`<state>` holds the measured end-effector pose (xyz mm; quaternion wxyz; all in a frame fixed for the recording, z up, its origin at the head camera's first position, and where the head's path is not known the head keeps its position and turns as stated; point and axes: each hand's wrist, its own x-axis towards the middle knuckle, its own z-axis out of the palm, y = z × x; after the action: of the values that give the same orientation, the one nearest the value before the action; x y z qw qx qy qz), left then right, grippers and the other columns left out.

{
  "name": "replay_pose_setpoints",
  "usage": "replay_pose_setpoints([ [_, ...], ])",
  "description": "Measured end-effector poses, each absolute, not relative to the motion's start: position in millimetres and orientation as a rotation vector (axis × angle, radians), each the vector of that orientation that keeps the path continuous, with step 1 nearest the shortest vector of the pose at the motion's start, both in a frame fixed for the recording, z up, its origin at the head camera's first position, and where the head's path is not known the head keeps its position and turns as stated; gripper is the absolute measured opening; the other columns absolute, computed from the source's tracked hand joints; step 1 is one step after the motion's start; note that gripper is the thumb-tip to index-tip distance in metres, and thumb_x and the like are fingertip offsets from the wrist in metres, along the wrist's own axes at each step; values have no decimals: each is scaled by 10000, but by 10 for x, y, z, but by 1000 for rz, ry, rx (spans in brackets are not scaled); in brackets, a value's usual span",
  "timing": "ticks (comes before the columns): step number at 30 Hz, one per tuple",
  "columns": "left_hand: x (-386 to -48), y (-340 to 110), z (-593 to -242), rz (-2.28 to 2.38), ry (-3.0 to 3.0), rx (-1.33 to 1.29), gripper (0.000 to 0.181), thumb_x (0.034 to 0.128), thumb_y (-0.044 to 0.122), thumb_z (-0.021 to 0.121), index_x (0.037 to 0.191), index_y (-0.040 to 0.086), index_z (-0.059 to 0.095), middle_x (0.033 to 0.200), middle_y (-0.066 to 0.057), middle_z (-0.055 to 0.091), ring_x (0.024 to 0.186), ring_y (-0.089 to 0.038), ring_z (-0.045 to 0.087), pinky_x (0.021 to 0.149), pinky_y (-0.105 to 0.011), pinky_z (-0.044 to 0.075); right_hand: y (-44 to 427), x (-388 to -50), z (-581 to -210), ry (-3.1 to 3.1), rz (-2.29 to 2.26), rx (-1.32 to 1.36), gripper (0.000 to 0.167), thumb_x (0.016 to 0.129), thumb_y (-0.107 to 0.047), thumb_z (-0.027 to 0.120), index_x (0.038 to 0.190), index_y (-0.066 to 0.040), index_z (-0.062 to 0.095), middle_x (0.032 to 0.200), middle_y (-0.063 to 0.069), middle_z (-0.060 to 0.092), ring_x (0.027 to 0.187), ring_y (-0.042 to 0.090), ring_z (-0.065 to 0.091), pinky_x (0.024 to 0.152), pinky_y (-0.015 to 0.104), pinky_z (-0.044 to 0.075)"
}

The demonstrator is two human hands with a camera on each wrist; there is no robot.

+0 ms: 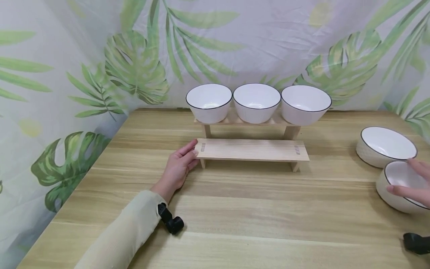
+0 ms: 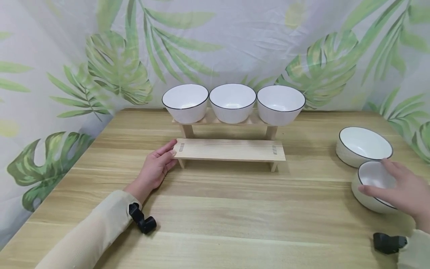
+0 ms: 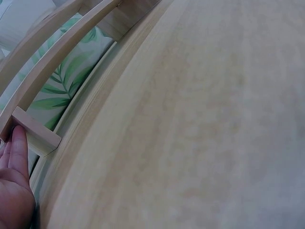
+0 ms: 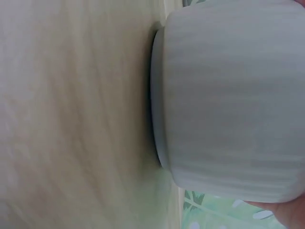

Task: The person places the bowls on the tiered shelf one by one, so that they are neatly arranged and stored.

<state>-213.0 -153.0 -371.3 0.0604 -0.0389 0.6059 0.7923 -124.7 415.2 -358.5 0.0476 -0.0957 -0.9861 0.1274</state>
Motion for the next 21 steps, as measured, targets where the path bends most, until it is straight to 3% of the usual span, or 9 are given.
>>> replay_pose_setpoints([
  [5,-2127,-1526,-3704,2392,1832,-111,486,927,3,486,1400,69,395,1460,-66,370,1075,-87,548,846,-203,497,4195,-1224,-3582,-2959,368,-261,1025,757,-486,682,1447,19,116,1415,370,163,1193,543,241,904,594,267],
  [11,-2125,-1539,-3713,2407,1817,-116,489,923,-7,484,1399,52,391,1448,-103,375,1005,-55,568,832,-194,501,4235,-1251,-3550,-2969,286,-263,1097,716,-551,699,1472,-58,76,1426,349,164,1183,509,217,884,592,262],
  [18,-2129,-1541,-3717,2403,1820,-122,492,925,-12,481,1402,53,385,1440,-114,377,992,-55,575,825,-197,506,4030,-1276,-3327,-2972,369,-212,1031,751,-477,691,1470,-52,86,1450,337,132,1286,502,167,927,627,278],
  [21,-2121,-1542,-3717,2403,1836,-90,499,919,3,497,1402,50,383,1447,-115,369,1053,-93,555,848,-211,499,3933,-1289,-3230,-2984,398,-173,1007,764,-454,682,1467,-32,96,1447,343,130,1280,520,169,882,666,290],
])
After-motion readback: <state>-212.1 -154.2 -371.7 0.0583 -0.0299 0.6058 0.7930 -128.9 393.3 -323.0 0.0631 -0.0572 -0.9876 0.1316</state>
